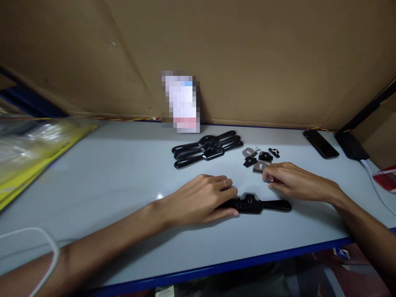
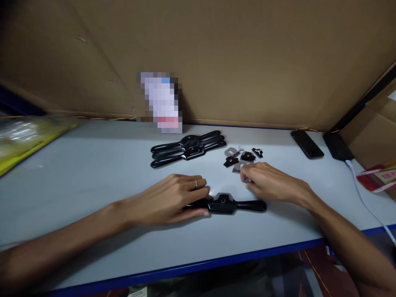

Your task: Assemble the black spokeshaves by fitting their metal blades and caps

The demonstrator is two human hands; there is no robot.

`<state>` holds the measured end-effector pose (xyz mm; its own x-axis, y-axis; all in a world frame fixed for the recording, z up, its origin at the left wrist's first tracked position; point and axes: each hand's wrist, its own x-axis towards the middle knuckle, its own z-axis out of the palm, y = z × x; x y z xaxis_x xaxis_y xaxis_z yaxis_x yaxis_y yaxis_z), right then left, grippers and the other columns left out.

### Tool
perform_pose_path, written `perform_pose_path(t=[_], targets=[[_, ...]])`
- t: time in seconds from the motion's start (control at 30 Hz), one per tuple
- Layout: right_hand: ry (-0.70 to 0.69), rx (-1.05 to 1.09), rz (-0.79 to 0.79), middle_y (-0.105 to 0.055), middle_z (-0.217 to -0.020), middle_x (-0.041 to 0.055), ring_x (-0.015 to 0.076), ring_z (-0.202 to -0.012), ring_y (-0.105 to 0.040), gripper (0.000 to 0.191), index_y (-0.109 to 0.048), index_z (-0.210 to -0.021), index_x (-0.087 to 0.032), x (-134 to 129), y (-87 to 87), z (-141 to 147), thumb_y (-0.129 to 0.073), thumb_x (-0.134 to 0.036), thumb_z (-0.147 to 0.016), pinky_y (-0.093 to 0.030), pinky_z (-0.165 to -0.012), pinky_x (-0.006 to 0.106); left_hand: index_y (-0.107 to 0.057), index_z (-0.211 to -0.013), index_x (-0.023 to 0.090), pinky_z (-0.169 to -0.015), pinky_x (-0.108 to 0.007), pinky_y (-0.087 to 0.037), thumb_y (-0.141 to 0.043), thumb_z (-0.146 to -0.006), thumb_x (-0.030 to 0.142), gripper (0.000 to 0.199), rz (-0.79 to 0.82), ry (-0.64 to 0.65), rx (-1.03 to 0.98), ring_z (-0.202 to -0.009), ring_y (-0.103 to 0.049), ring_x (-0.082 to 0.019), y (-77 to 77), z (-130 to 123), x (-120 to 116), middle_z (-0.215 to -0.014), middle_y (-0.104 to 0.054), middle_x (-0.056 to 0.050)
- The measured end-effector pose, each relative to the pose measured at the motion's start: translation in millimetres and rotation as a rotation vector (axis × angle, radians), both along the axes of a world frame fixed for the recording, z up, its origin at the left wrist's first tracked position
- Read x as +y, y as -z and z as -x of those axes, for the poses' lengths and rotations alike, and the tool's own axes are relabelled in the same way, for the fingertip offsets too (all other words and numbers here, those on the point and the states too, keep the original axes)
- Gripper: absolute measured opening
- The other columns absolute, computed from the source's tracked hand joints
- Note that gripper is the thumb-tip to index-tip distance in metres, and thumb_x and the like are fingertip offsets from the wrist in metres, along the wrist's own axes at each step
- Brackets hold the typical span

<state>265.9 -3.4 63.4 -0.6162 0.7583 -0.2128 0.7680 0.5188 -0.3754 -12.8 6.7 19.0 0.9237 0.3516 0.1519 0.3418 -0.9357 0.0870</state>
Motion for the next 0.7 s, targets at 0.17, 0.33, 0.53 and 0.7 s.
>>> perform_pose_path(t=[0.17, 0.33, 0.53, 0.7], targets=[[-0.017, -0.033, 0.051, -0.061, -0.090, 0.0058, 0.0185, -0.079, -0.054, 0.009, -0.055, -0.096, -0.019, 0.4, -1.2, 0.0, -0.047, -0.018, -0.091, -0.039, -0.072, 0.031, -0.056, -0.084, 0.018, -0.057, -0.032, -0.036, -0.039, -0.104, 0.048, 0.040, 0.006, 0.009, -0.019, -0.066, -0.055, -0.017, 0.0, 0.4, 0.1, -0.077, -0.059, -0.003], [-0.008, -0.060, 0.069, -0.058, -0.085, 0.0034, 0.0170, -0.073, -0.050, 0.007, -0.051, -0.094, -0.020, 0.8, -1.2, -1.9, -0.047, -0.018, -0.089, -0.037, -0.069, 0.031, -0.056, -0.084, 0.018, -0.057, -0.031, -0.036, -0.039, -0.104, 0.048, 0.040, -0.007, 0.015, -0.025, -0.065, -0.054, -0.016, -0.5, -0.4, 0.5, -0.076, -0.058, -0.003], [0.016, -0.068, 0.049, -0.054, -0.075, -0.0003, 0.0154, -0.067, -0.047, 0.009, -0.050, -0.094, -0.021, 0.2, -0.4, -1.4, -0.047, -0.016, -0.087, -0.035, -0.065, 0.029, -0.056, -0.085, 0.018, -0.057, -0.031, -0.037, -0.041, -0.103, 0.047, 0.038, -0.014, 0.013, -0.018, -0.066, -0.055, -0.016, 0.6, 0.3, 0.5, -0.077, -0.058, -0.002], [0.001, -0.048, 0.002, -0.054, -0.072, -0.0005, 0.0147, -0.064, -0.047, 0.012, -0.054, -0.093, -0.020, 3.2, 1.4, 0.5, -0.048, -0.013, -0.086, -0.034, -0.063, 0.028, -0.056, -0.085, 0.018, -0.058, -0.031, -0.037, -0.042, -0.103, 0.047, 0.037, -0.024, 0.017, -0.018, -0.066, -0.055, -0.016, 0.7, 0.3, 0.3, -0.078, -0.059, -0.002]])
